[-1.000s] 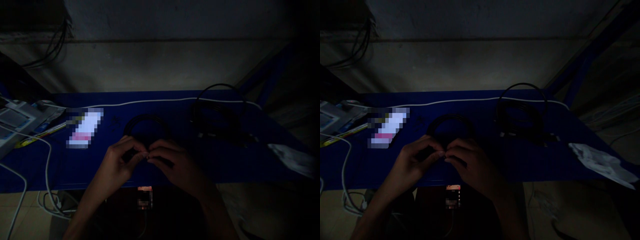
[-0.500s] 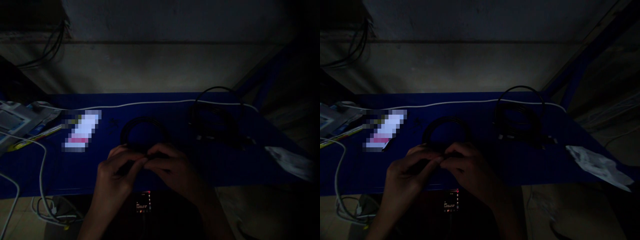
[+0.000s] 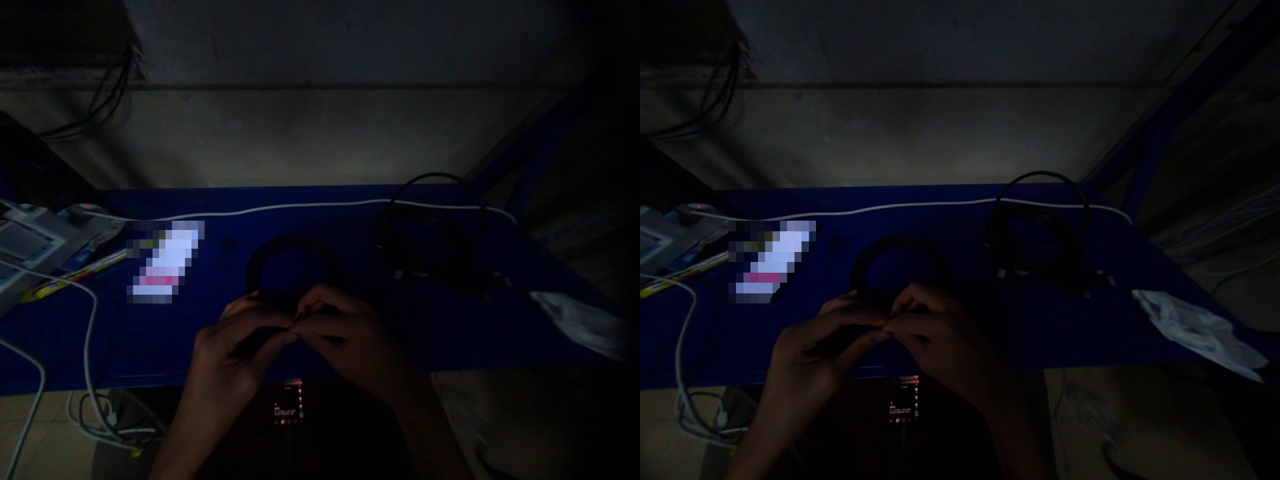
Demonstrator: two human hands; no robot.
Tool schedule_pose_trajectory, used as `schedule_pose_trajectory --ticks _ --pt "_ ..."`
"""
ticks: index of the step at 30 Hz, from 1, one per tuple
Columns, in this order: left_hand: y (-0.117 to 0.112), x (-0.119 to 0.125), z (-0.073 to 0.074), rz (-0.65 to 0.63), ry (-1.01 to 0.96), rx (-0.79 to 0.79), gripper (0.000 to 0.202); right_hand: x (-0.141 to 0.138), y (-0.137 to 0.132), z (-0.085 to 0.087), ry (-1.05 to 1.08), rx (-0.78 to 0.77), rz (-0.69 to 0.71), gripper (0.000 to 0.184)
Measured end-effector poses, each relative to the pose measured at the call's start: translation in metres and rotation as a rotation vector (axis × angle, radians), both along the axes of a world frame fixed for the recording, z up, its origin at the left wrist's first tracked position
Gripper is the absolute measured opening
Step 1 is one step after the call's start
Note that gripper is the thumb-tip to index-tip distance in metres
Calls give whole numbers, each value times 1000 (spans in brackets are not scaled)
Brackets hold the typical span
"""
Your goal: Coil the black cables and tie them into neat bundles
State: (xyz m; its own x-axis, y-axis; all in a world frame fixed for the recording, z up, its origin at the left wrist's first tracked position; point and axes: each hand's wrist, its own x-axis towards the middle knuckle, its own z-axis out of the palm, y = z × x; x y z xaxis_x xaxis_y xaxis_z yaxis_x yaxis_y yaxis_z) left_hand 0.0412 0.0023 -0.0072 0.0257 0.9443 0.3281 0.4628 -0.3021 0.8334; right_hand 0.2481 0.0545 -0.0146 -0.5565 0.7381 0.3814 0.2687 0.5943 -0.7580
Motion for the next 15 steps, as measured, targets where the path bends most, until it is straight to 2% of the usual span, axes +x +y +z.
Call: schedule_pose_trajectory --ticks 8,12,15 --pt "1 0 -1 6 -22 -24 9 -2 1 7 4 -47 -35 11" --pt "0 -1 0 -23 -8 -18 9 -2 0 8 14 -88 -39 13" --pt "-1 -1 1 -36 8 -23 9 -2 0 8 -11 -135 -92 18"
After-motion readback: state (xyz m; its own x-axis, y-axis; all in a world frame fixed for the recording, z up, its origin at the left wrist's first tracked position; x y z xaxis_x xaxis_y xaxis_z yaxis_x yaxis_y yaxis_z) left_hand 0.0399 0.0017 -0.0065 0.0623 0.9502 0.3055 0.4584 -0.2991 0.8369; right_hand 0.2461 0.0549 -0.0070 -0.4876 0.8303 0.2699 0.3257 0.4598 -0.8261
